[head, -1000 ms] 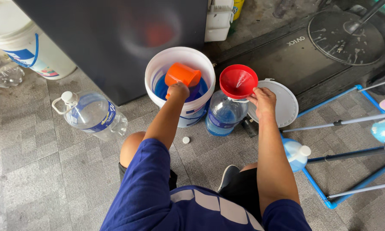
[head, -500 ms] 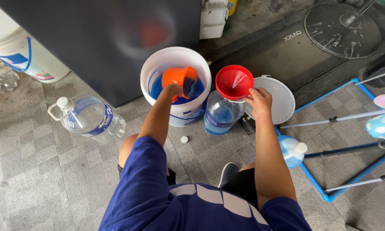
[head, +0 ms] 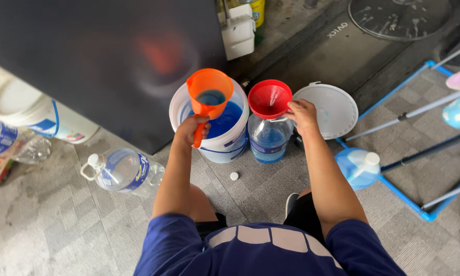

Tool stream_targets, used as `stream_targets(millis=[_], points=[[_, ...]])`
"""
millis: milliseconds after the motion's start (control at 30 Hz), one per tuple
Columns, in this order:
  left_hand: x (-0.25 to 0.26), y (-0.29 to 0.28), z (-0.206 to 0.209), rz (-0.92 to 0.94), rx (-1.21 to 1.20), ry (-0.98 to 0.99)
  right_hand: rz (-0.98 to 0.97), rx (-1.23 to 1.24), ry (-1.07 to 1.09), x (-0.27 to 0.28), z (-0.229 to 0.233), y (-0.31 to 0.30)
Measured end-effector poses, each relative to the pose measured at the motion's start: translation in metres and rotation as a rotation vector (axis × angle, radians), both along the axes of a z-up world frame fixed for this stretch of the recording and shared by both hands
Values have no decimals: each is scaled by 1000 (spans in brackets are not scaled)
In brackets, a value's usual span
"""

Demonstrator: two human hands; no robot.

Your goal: The person scoops blue liquid from a white bucket using an orange scoop and pours it through a red funnel into a clear plastic bottle. The person repeats this process multiple times to fill the bottle.

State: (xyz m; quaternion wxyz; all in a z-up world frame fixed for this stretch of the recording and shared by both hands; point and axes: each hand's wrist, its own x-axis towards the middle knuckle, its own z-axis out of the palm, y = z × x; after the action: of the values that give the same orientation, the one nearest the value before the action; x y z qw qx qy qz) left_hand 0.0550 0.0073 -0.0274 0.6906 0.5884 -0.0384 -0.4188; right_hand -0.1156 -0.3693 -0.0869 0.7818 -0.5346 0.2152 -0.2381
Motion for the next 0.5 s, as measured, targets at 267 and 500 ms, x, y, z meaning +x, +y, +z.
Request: stream_targets(millis=[267, 500], points=[[-43, -15, 44, 46, -160, -41, -20, -24, 16, 5, -5, 5], [-63, -33, 59, 52, -174, -104, -9, -21, -17, 3, -3, 7]])
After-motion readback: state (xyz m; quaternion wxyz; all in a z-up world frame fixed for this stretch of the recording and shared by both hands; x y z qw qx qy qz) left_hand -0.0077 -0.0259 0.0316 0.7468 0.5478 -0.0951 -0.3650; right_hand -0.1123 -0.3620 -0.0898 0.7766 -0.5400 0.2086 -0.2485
